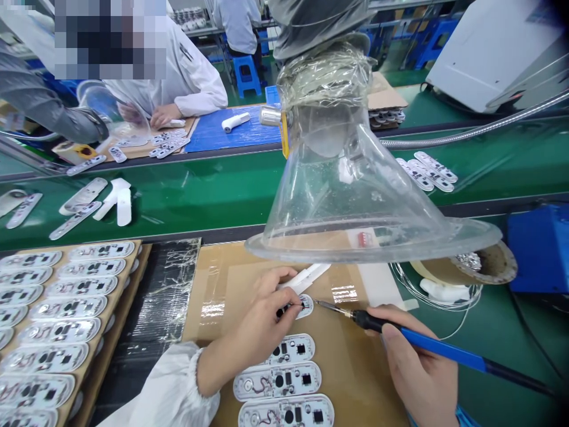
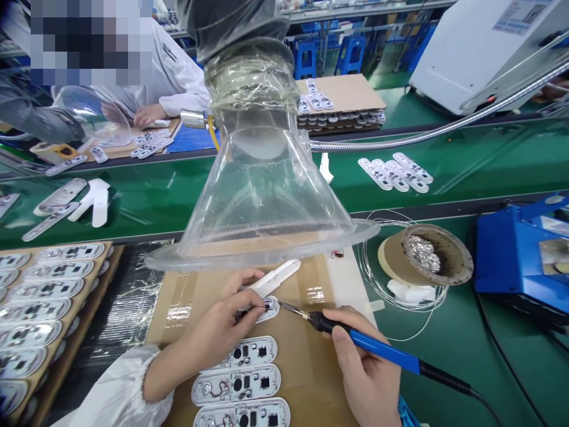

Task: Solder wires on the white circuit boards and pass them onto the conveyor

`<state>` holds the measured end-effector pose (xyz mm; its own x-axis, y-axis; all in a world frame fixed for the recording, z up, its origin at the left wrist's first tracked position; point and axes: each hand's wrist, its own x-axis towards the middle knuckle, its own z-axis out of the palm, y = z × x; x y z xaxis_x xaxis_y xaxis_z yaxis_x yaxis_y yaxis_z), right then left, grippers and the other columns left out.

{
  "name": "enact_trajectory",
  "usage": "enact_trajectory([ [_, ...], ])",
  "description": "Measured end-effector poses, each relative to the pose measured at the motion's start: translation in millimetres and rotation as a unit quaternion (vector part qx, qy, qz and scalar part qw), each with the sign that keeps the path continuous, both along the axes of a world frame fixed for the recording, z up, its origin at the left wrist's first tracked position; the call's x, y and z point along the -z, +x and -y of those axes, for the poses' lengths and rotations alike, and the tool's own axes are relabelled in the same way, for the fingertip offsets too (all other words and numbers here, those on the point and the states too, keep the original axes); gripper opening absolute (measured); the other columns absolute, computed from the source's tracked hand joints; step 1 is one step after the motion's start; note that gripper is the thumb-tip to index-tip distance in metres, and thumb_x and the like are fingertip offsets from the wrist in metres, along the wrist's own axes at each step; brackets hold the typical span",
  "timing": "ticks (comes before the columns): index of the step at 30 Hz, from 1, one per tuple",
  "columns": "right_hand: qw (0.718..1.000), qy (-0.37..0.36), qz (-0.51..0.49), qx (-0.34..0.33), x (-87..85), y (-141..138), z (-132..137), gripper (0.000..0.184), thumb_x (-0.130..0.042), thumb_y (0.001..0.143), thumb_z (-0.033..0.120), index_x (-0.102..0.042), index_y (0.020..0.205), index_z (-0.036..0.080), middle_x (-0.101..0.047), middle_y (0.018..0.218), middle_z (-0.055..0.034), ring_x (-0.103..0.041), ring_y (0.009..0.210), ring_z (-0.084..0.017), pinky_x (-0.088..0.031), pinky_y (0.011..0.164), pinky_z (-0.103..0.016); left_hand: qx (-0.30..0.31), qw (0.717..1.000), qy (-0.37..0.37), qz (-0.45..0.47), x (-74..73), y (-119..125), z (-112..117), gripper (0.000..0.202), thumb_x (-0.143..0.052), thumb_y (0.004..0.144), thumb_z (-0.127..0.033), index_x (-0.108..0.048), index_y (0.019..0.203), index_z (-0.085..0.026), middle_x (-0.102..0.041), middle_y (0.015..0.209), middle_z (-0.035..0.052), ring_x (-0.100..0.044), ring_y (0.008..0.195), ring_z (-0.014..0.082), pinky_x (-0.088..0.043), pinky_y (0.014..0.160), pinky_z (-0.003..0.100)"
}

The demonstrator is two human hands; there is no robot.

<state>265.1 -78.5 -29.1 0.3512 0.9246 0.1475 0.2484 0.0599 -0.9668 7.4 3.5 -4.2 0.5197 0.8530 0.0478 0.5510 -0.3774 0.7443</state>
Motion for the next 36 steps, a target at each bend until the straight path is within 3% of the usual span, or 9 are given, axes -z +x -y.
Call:
enact_trajectory([
  [10, 1.000, 0.005, 0.026, -0.015, -7.1, -3.4, -3.5, 0.014, -0.072, 0.101, 0.033, -0.087, 0.100, 0.030, -0.084, 0.096, -0.0035, -0.082, 0.080, -0.019, -0.068, 0.071, -0.020, -0.003, 0.998, 0.053, -0.019, 0.6, 6.5, 1.1, 0.019, -0.055, 0.104, -0.007, -0.060, 0.094, -0.021, -0.060, 0.138, 0.0102, -0.060, 0.127, 0.0279, -0.055, 0.101, 0.048],
  [20, 1.000, 0.007, 0.001, -0.022, -5.9, -5.2, -4.3, 0.014, -0.073, 0.101, 0.032, -0.087, 0.103, 0.030, -0.084, 0.098, -0.0044, -0.082, 0.078, -0.020, -0.069, 0.070, -0.022, 0.002, 0.998, 0.060, -0.028, 0.6, 6.4, 1.4, 0.019, -0.053, 0.105, -0.008, -0.059, 0.092, -0.021, -0.060, 0.140, 0.0111, -0.063, 0.125, 0.0274, -0.058, 0.100, 0.047],
  [36, 0.999, 0.007, 0.007, -0.036, -5.6, -4.8, -3.3, 0.013, -0.075, 0.100, 0.032, -0.087, 0.102, 0.030, -0.084, 0.100, -0.0042, -0.083, 0.079, -0.020, -0.069, 0.068, -0.021, 0.003, 0.992, 0.106, -0.063, 3.8, 6.9, 3.8, 0.020, -0.052, 0.107, -0.010, -0.060, 0.093, -0.021, -0.060, 0.139, 0.0130, -0.063, 0.120, 0.0297, -0.059, 0.094, 0.050],
])
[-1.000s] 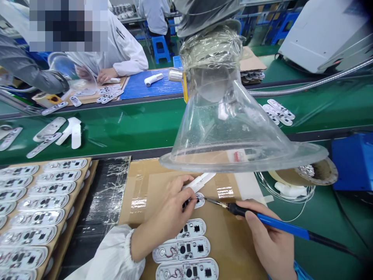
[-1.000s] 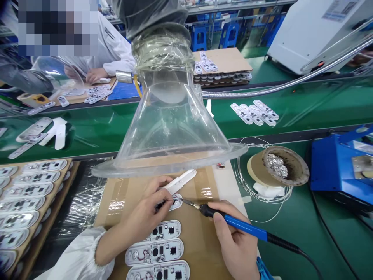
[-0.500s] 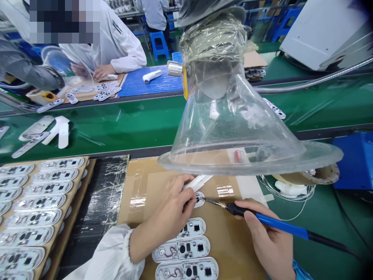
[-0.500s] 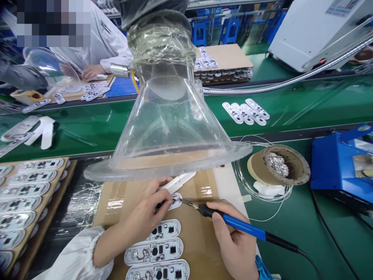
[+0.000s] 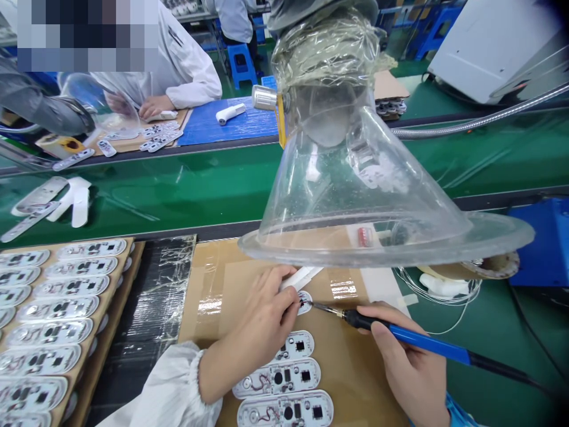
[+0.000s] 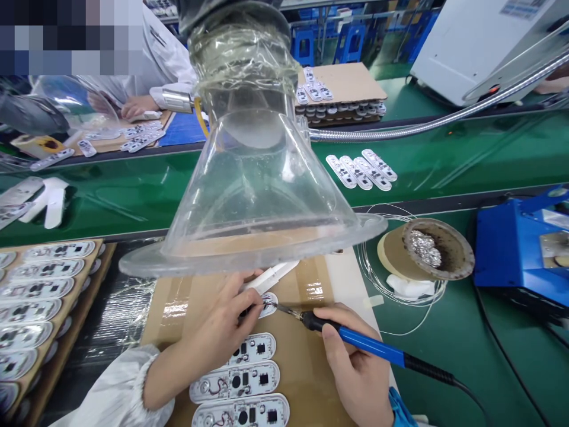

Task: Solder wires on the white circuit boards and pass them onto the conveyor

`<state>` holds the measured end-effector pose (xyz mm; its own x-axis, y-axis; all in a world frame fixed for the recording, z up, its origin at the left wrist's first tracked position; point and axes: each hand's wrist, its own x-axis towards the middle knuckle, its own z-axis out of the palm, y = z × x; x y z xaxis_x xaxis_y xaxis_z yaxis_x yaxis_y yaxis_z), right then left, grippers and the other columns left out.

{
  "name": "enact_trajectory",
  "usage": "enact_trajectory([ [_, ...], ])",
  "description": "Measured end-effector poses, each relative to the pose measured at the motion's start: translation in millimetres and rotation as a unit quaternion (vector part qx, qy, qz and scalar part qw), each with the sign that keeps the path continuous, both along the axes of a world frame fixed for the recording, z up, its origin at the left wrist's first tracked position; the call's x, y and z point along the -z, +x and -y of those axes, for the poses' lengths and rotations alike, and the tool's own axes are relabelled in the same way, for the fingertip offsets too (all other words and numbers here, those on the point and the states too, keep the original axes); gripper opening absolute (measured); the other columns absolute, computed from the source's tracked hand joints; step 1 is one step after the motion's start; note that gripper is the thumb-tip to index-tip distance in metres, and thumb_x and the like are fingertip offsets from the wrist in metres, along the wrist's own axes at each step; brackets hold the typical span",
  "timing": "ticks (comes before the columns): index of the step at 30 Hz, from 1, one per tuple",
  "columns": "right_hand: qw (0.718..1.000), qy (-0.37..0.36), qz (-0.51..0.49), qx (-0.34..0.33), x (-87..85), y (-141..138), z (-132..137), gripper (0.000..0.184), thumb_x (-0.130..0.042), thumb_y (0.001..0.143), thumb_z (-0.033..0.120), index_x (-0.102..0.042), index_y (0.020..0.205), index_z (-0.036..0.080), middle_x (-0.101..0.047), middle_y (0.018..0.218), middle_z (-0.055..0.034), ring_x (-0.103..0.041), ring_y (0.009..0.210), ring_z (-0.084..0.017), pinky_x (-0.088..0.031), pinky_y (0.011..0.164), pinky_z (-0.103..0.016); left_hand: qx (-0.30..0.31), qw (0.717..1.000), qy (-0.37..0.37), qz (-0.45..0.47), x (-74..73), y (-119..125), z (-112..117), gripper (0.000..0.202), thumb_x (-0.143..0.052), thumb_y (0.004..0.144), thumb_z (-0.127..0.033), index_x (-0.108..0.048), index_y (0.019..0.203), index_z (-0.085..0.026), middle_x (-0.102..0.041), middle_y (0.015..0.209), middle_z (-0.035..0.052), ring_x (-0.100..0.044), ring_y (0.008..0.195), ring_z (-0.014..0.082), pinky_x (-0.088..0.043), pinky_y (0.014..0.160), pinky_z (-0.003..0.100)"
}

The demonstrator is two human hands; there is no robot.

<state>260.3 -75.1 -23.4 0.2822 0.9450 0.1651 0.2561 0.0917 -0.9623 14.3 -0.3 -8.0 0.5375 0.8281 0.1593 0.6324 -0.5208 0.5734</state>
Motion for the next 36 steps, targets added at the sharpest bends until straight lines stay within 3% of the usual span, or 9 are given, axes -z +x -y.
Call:
enact_trajectory([
  [12, 0.998, -0.038, -0.041, 0.040, 5.0, -3, 7, 0.013, -0.075, 0.101, 0.037, -0.087, 0.104, 0.031, -0.082, 0.105, -0.0048, -0.080, 0.088, -0.020, -0.070, 0.074, -0.025, 0.005, 1.000, -0.009, 0.004, -2.0, 0, 0, 0.019, -0.052, 0.107, -0.009, -0.057, 0.093, -0.020, -0.057, 0.141, 0.0126, -0.063, 0.120, 0.0294, -0.059, 0.095, 0.051],
  [16, 1.000, -0.012, -0.023, 0.015, 4.4, 1, 6, 0.013, -0.075, 0.101, 0.034, -0.086, 0.105, 0.031, -0.083, 0.103, -0.0044, -0.081, 0.086, -0.020, -0.070, 0.072, -0.023, 0.014, 1.000, -0.003, 0.003, -2.6, -2, 0, 0.020, -0.052, 0.107, -0.008, -0.059, 0.093, -0.020, -0.057, 0.142, 0.0126, -0.062, 0.121, 0.0289, -0.059, 0.096, 0.050],
  [23, 1.000, 0.006, 0.003, 0.011, 2.0, 4, 5, 0.013, -0.073, 0.101, 0.031, -0.086, 0.103, 0.033, -0.083, 0.100, -0.0013, -0.082, 0.085, -0.017, -0.067, 0.072, -0.018, 0.036, 0.997, 0.055, -0.037, -2.8, 0, -1, 0.022, -0.052, 0.108, -0.009, -0.059, 0.089, -0.018, -0.059, 0.138, 0.0144, -0.061, 0.116, 0.0305, -0.059, 0.089, 0.050],
  [29, 0.999, 0.018, 0.033, 0.008, 0.4, 6, 7, 0.014, -0.073, 0.101, 0.029, -0.085, 0.103, 0.033, -0.084, 0.101, -0.0001, -0.083, 0.083, -0.017, -0.066, 0.071, -0.016, 0.046, 0.989, 0.114, -0.077, -6.2, 5, -2, 0.023, -0.054, 0.105, -0.005, -0.062, 0.087, -0.017, -0.061, 0.134, 0.0168, -0.063, 0.120, 0.0336, -0.059, 0.093, 0.055],
  [36, 0.999, 0.012, 0.032, -0.003, 3.6, 5, 10, 0.014, -0.072, 0.102, 0.029, -0.085, 0.105, 0.033, -0.083, 0.102, -0.0016, -0.083, 0.087, -0.019, -0.066, 0.069, -0.019, 0.041, 0.987, 0.122, -0.093, -12.0, 7, -2, 0.025, -0.054, 0.105, -0.005, -0.063, 0.083, -0.016, -0.062, 0.130, 0.0164, -0.064, 0.117, 0.0329, -0.058, 0.094, 0.056],
])
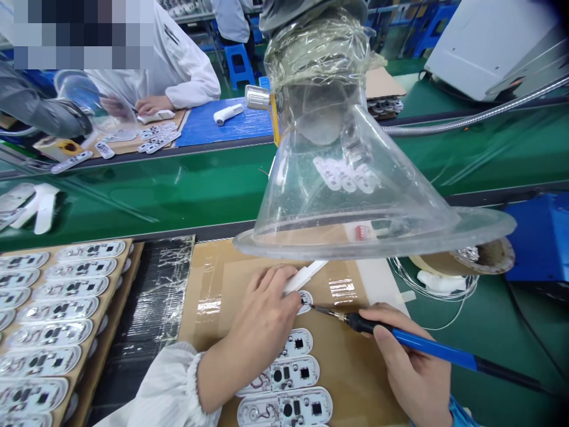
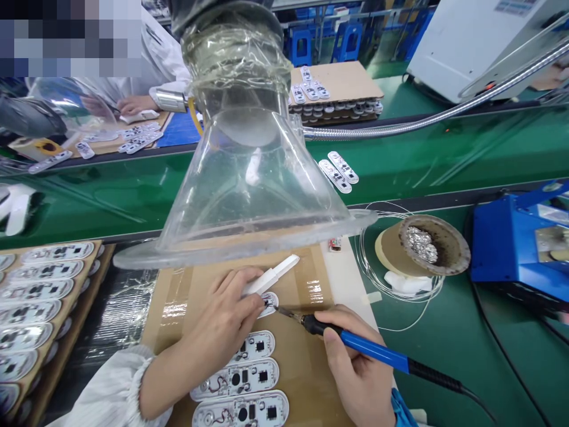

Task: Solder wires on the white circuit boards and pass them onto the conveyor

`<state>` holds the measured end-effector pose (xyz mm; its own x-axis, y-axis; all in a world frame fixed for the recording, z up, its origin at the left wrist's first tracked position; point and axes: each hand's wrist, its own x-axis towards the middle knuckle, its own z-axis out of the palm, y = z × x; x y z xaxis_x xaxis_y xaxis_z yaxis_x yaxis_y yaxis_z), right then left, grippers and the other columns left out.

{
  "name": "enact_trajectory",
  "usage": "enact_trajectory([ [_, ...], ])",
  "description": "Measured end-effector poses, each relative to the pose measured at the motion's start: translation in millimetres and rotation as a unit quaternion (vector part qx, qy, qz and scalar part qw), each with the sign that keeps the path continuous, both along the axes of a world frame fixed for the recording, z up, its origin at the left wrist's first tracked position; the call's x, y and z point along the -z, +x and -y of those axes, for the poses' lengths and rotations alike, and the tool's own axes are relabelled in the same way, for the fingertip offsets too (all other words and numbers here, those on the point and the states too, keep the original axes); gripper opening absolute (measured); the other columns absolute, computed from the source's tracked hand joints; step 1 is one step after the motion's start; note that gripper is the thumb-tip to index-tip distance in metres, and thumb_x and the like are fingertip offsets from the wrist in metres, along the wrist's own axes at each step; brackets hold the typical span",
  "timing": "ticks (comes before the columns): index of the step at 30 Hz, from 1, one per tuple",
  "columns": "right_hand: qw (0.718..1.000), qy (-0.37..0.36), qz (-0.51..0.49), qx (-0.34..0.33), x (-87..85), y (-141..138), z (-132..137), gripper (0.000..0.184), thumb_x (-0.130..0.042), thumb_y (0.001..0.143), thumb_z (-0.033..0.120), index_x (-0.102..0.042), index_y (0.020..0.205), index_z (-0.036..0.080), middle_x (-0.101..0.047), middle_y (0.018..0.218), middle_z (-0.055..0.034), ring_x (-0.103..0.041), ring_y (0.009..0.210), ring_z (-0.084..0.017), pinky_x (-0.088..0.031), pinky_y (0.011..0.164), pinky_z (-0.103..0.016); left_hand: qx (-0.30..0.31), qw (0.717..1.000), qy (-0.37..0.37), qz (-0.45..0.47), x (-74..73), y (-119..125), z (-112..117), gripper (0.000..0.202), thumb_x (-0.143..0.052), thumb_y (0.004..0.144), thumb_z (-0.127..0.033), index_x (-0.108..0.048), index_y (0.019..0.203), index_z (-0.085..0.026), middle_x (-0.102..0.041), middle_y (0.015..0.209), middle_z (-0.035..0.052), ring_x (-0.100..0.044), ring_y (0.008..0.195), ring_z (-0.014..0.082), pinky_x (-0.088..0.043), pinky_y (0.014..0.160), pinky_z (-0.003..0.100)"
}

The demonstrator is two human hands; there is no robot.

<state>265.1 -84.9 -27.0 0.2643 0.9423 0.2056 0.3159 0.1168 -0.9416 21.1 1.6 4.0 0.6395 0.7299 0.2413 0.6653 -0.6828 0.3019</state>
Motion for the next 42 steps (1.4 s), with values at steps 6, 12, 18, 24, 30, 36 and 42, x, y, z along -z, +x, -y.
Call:
enact_trajectory([
  [6, 1.000, 0.003, -0.005, -0.001, -0.9, -2, -2, 0.013, -0.072, 0.102, 0.031, -0.085, 0.104, 0.033, -0.083, 0.101, -0.0022, -0.082, 0.082, -0.019, -0.063, 0.060, -0.018, -0.005, 1.000, 0.009, 0.003, -0.1, 1, 0, 0.027, -0.055, 0.106, -0.006, -0.063, 0.081, -0.015, -0.063, 0.127, 0.0164, -0.064, 0.119, 0.0324, -0.058, 0.096, 0.055],
  [12, 1.000, 0.019, 0.003, 0.005, -1.0, 1, -3, 0.014, -0.072, 0.102, 0.029, -0.085, 0.106, 0.033, -0.083, 0.101, -0.0011, -0.082, 0.087, -0.017, -0.066, 0.073, -0.018, 0.000, 1.000, 0.013, 0.001, -1.2, 3, 0, 0.025, -0.055, 0.103, -0.003, -0.062, 0.083, -0.016, -0.063, 0.128, 0.0155, -0.063, 0.117, 0.0310, -0.058, 0.096, 0.055],
  [18, 1.000, -0.007, -0.016, 0.017, 5.8, 2, 1, 0.013, -0.073, 0.102, 0.031, -0.085, 0.106, 0.031, -0.082, 0.104, -0.0030, -0.081, 0.090, -0.019, -0.067, 0.074, -0.021, -0.009, 1.000, -0.009, 0.022, 2.6, 2, 2, 0.026, -0.054, 0.105, -0.005, -0.061, 0.083, -0.017, -0.062, 0.129, 0.0152, -0.062, 0.118, 0.0311, -0.057, 0.095, 0.055],
  [24, 1.000, -0.009, -0.020, 0.020, 2.9, 1, -2, 0.013, -0.073, 0.102, 0.033, -0.085, 0.105, 0.033, -0.082, 0.101, -0.0019, -0.081, 0.082, -0.018, -0.067, 0.069, -0.020, -0.055, 0.991, -0.069, 0.099, 14.0, 2, 11, 0.021, -0.054, 0.106, -0.009, -0.063, 0.090, -0.020, -0.060, 0.134, 0.0122, -0.058, 0.123, 0.0317, -0.054, 0.100, 0.057],
  [30, 1.000, -0.006, -0.021, 0.010, 0.8, 1, -6, 0.014, -0.072, 0.103, 0.032, -0.085, 0.106, 0.033, -0.082, 0.101, -0.0010, -0.081, 0.081, -0.016, -0.067, 0.070, -0.018, -0.063, 0.989, -0.079, 0.104, 17.4, 4, 12, 0.019, -0.055, 0.104, -0.007, -0.062, 0.091, -0.020, -0.060, 0.137, 0.0121, -0.056, 0.126, 0.0329, -0.051, 0.104, 0.059],
  [36, 0.999, 0.004, -0.031, -0.007, -0.7, -1, -8, 0.015, -0.072, 0.102, 0.028, -0.085, 0.106, 0.032, -0.083, 0.101, -0.0017, -0.082, 0.084, -0.017, -0.068, 0.071, -0.019, -0.065, 0.990, -0.078, 0.095, 13.9, 6, 11, 0.020, -0.054, 0.103, -0.007, -0.064, 0.090, -0.020, -0.060, 0.137, 0.0123, -0.058, 0.127, 0.0319, -0.050, 0.106, 0.059],
  [42, 1.000, 0.007, -0.024, -0.003, -1.9, -1, -8, 0.013, -0.073, 0.102, 0.029, -0.086, 0.104, 0.031, -0.083, 0.099, -0.0025, -0.082, 0.083, -0.018, -0.068, 0.071, -0.019, -0.061, 0.987, -0.104, 0.102, 11.3, 5, 11, 0.022, -0.053, 0.103, -0.006, -0.065, 0.091, -0.020, -0.058, 0.139, 0.0124, -0.056, 0.129, 0.0327, -0.049, 0.106, 0.060],
])
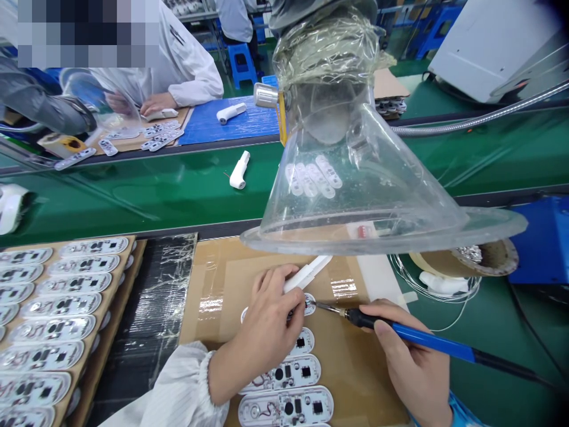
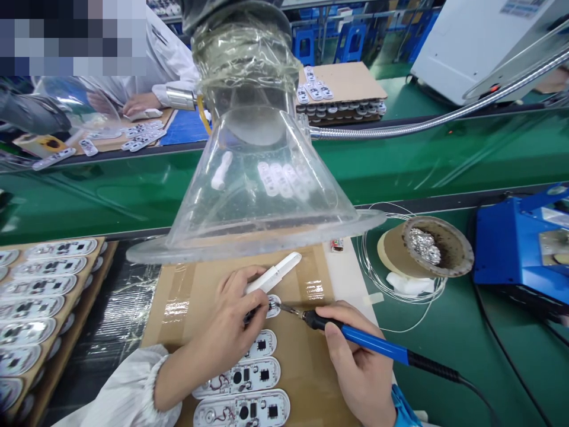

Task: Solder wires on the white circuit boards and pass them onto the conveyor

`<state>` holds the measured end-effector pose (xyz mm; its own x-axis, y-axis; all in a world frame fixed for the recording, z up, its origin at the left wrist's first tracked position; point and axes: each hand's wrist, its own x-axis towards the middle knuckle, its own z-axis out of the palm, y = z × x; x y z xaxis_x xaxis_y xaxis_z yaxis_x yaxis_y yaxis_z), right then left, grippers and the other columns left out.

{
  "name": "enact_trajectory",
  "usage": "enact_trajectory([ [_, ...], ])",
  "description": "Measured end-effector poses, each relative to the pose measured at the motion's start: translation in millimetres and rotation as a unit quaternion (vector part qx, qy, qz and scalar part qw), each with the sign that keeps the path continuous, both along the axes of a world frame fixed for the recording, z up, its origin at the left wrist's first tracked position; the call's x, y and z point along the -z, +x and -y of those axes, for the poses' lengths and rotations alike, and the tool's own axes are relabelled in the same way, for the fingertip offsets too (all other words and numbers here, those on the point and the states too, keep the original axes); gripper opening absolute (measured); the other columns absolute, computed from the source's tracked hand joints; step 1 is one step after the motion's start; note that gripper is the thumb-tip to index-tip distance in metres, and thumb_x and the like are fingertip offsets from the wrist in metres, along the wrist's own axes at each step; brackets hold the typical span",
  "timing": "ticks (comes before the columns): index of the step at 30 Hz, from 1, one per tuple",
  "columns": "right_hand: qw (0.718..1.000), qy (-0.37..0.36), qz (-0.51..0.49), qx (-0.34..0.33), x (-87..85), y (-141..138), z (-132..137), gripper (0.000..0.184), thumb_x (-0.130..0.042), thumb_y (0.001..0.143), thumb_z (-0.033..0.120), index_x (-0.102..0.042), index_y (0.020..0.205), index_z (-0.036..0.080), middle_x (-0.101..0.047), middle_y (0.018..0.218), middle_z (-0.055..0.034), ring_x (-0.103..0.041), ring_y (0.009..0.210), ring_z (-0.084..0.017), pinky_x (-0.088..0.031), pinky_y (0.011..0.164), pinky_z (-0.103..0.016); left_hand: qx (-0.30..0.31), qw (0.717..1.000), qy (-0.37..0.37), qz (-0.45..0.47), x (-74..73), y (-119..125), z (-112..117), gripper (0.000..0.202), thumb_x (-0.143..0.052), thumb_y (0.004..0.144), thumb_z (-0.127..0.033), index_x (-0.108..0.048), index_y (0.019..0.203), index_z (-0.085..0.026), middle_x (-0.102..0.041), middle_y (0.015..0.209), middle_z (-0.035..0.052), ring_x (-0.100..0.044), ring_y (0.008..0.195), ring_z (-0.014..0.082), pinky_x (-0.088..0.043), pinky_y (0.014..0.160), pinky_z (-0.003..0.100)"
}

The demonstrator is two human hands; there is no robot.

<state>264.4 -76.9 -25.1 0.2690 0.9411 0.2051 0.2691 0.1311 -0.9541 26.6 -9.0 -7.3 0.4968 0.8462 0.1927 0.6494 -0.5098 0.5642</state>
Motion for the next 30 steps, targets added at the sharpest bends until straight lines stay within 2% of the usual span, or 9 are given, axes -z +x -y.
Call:
enact_trajectory([
  [11, 1.000, -0.006, -0.010, 0.001, 6.3, 2.1, 2.9, 0.013, -0.072, 0.102, 0.029, -0.085, 0.105, 0.030, -0.083, 0.102, -0.0038, -0.082, 0.088, -0.019, -0.069, 0.074, -0.022, -0.005, 1.000, -0.008, -0.019, -2.2, 0.3, 1.0, 0.021, -0.050, 0.104, -0.008, -0.062, 0.091, -0.020, -0.057, 0.141, 0.0130, -0.055, 0.130, 0.0341, -0.048, 0.106, 0.061],
  [19, 1.000, -0.008, -0.005, 0.020, 3.7, 3.0, 3.4, 0.013, -0.074, 0.101, 0.031, -0.086, 0.102, 0.030, -0.083, 0.099, -0.0040, -0.082, 0.081, -0.020, -0.067, 0.067, -0.021, -0.015, 1.000, -0.001, -0.006, 1.3, 2.6, 1.2, 0.019, -0.053, 0.103, -0.007, -0.060, 0.091, -0.020, -0.059, 0.139, 0.0111, -0.055, 0.129, 0.0330, -0.047, 0.107, 0.062],
  [30, 1.000, 0.003, -0.003, 0.003, 4.9, 0.5, 1.2, 0.013, -0.073, 0.101, 0.029, -0.086, 0.105, 0.032, -0.084, 0.101, -0.0021, -0.082, 0.088, -0.018, -0.068, 0.073, -0.020, -0.019, 1.000, 0.016, 0.002, 3.8, 1.9, 2.8, 0.019, -0.053, 0.103, -0.006, -0.059, 0.092, -0.021, -0.060, 0.136, 0.0123, -0.056, 0.129, 0.0318, -0.048, 0.107, 0.060],
])
